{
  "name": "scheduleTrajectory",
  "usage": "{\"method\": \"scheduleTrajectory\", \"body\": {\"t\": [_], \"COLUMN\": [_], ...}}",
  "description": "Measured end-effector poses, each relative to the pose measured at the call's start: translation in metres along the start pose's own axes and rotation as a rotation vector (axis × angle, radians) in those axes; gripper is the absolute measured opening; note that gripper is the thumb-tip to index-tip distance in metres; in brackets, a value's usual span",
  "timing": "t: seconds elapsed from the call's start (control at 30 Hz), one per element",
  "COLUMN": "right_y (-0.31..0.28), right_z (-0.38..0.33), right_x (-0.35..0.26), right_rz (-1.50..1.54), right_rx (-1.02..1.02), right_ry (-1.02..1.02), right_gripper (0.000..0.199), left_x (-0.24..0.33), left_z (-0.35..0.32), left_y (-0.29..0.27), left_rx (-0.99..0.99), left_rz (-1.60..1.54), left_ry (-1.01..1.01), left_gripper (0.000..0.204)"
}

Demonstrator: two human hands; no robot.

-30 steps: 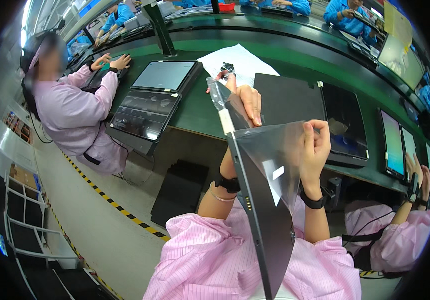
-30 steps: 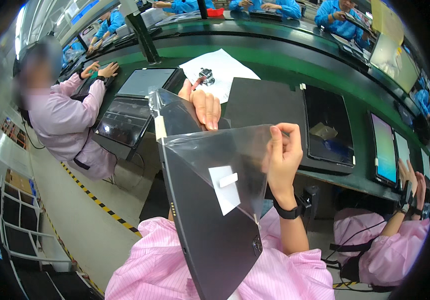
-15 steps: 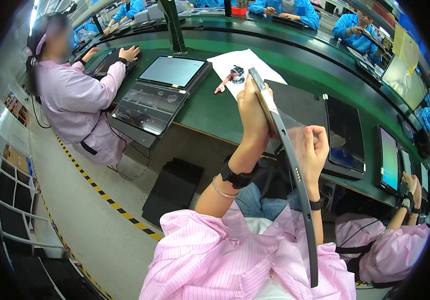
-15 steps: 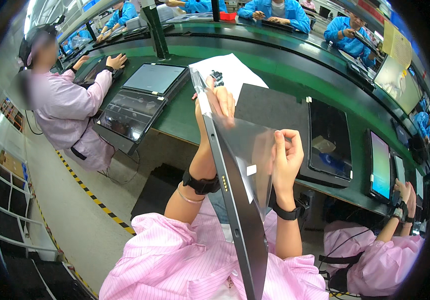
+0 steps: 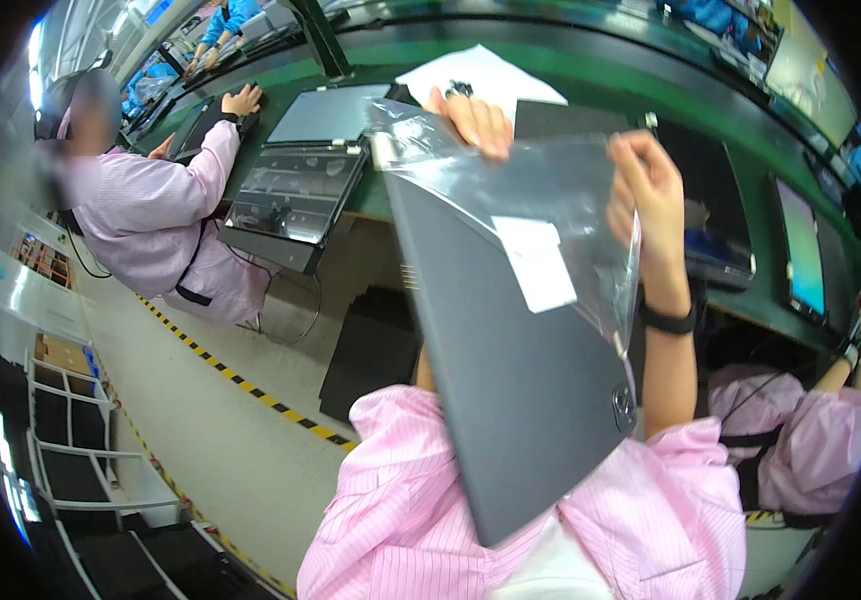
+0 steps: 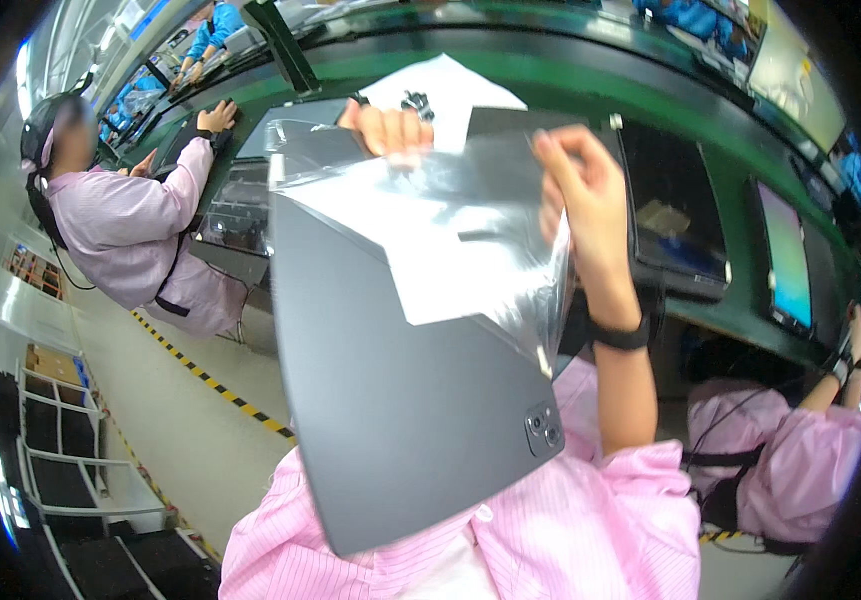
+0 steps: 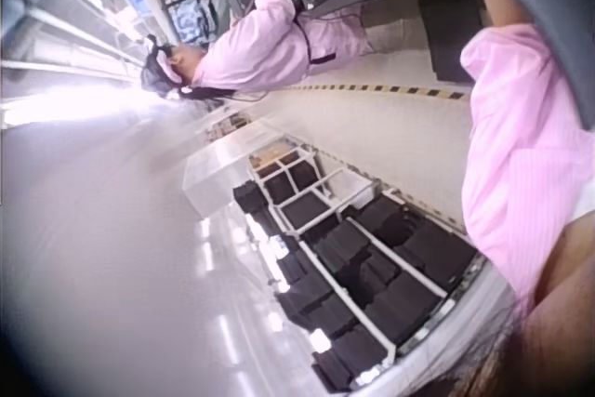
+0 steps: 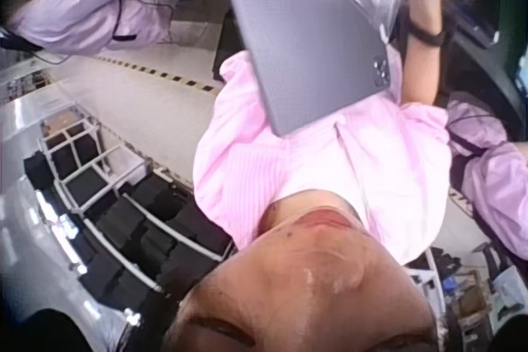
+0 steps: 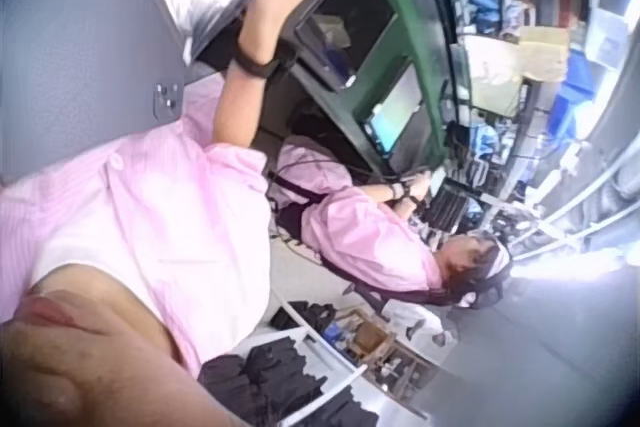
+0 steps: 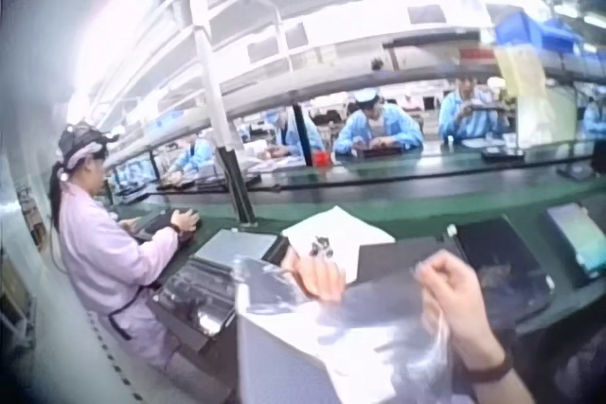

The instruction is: Inspecting, cleaning, and removing protective films from electronic tablets on an assembly line.

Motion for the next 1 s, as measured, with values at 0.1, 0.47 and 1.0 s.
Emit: {"method": "scheduleTrajectory", "body": {"t": [0.1,0.47,1.0], "right_y": [0.018,0.059,0.051], "right_z": [0.015,0.007,0.011], "right_x": [-0.016,-0.031,-0.034], "right_rz": [-0.191,-0.151,-0.113], "right_rx": [-0.066,-0.157,-0.146], "right_ry": [-0.158,-0.208,-0.159], "right_gripper": [0.019,0.013,0.016], "left_x": [0.008,0.028,0.025], "left_z": [-0.006,-0.033,-0.05], "left_y": [-0.007,0.001,-0.025], "left_rx": [-0.076,-0.089,-0.006], "left_rz": [-0.064,-0.076,-0.08], "left_ry": [0.176,0.399,0.321], "left_gripper": [0.061,0.024,0.034]}}
Point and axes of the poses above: each hand's wrist, its own z-axis towards the middle knuckle, its own y-axis out of the palm, x = y × z, the point moved 5 cm from there along z, towards the middle knuckle, and after that the axes turned 5 degrees about -z, right-handed, at the moved point
